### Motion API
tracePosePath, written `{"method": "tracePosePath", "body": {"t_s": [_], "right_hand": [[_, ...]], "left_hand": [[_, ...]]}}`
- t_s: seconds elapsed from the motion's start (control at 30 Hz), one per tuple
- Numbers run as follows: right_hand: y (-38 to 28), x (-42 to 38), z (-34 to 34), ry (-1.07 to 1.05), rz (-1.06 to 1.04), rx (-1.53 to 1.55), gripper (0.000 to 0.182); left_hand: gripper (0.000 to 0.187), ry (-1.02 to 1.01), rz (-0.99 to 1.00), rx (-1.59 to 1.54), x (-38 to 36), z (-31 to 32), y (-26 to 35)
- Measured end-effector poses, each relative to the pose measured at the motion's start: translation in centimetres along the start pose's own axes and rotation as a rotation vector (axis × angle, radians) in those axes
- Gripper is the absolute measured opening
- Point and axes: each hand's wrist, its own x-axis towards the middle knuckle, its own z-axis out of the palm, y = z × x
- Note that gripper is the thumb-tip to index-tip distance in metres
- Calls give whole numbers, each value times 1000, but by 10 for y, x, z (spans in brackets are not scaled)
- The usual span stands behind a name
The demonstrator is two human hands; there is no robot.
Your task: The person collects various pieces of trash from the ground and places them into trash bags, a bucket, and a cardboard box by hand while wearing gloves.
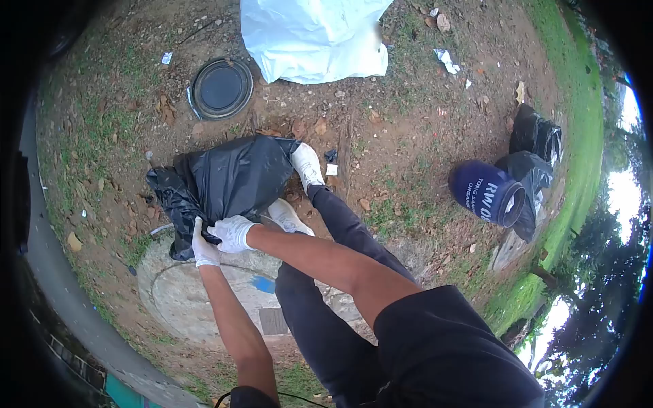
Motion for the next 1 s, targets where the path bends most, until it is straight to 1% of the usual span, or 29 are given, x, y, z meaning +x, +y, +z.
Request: {"method": "tracePosePath", "body": {"t_s": [0.03, 0.07, 0.1, 0.17, 0.2, 0.23, 0.27, 0.3, 0.33, 0.37, 0.4, 0.43, 0.5, 0.57, 0.63, 0.67, 0.7, 0.73, 0.77, 0.8, 0.83, 0.9, 0.97, 1.0], "right_hand": [[4, -14, -8, -45, -14, -5, 60], [10, -31, -22, -87, -9, 38, 61], [32, -44, -15, 71, -75, 62, 57], [67, -86, -34, 261, 18, 121, 51], [94, -109, -37, 409, 85, 161, 47], [125, -139, -43, 544, 148, 224, 48], [144, -179, -55, 626, 308, 147, 45], [165, -220, -55, 819, 365, 322, 42], [201, -257, -44, 908, 536, 367, 40], [227, -298, -28, 1052, 675, 401, 37], [242, -344, -11, 1157, 769, 369, 33], [259, -385, 14, 1280, 810, 452, 30], [250, -465, 53, 1228, 992, 406, 31], [244, -524, 105, 1243, 1035, 467, 31], [243, -559, 149, 1249, 1038, 546, 32], [244, -570, 168, 1389, 947, 726, 32], [245, -579, 188, 1524, 845, 908, 33], [231, -586, 187, 1589, 802, 951, 39], [224, -589, 184, 1616, 814, 974, 39], [220, -591, 180, 1622, 836, 994, 47], [218, -592, 174, 1628, 853, 1015, 55], [220, -600, 158, 1467, 803, 902, 78], [232, -614, 132, 1263, 746, 620, 97], [248, -615, 131, 1286, 653, 496, 102]], "left_hand": [[47, 0, 38, 15, 11, -11, -5], [42, 78, 121, 110, -8, 9, 1], [38, 146, 214, 201, -26, 32, 7], [43, 133, 280, 270, -12, 23, 10], [45, 137, 288, 263, -18, 34, 14], [47, 148, 294, 257, -27, 42, 18], [48, 161, 294, 335, -31, 42, 21], [49, 180, 298, 411, -33, 38, 25], [47, 91, 325, 285, -22, 30, 23], [44, -15, 304, 262, -37, 41, 22], [43, -13, 318, 344, -57, 51, 22], [42, -16, 325, 429, -78, 60, 19], [41, -117, 332, 450, -120, 78, 10], [49, -269, 207, 335, -126, 70, -6], [50, -351, 59, 230, -145, 80, -26], [48, -338, 65, 231, -154, 92, -40], [44, -399, 23, 242, -163, 104, -54], [43, -418, 25, 257, -166, 116, -69], [42, -439, 26, 269, -165, 127, -87], [40, -408, 13, 276, -168, 142, -104], [40, -423, 9, 307, -168, 157, -121], [37, -218, 50, 278, -172, 185, -153], [34, -187, 97, 282, -203, 231, -194], [34, -234, 39, 300, -212, 247, -214]]}}
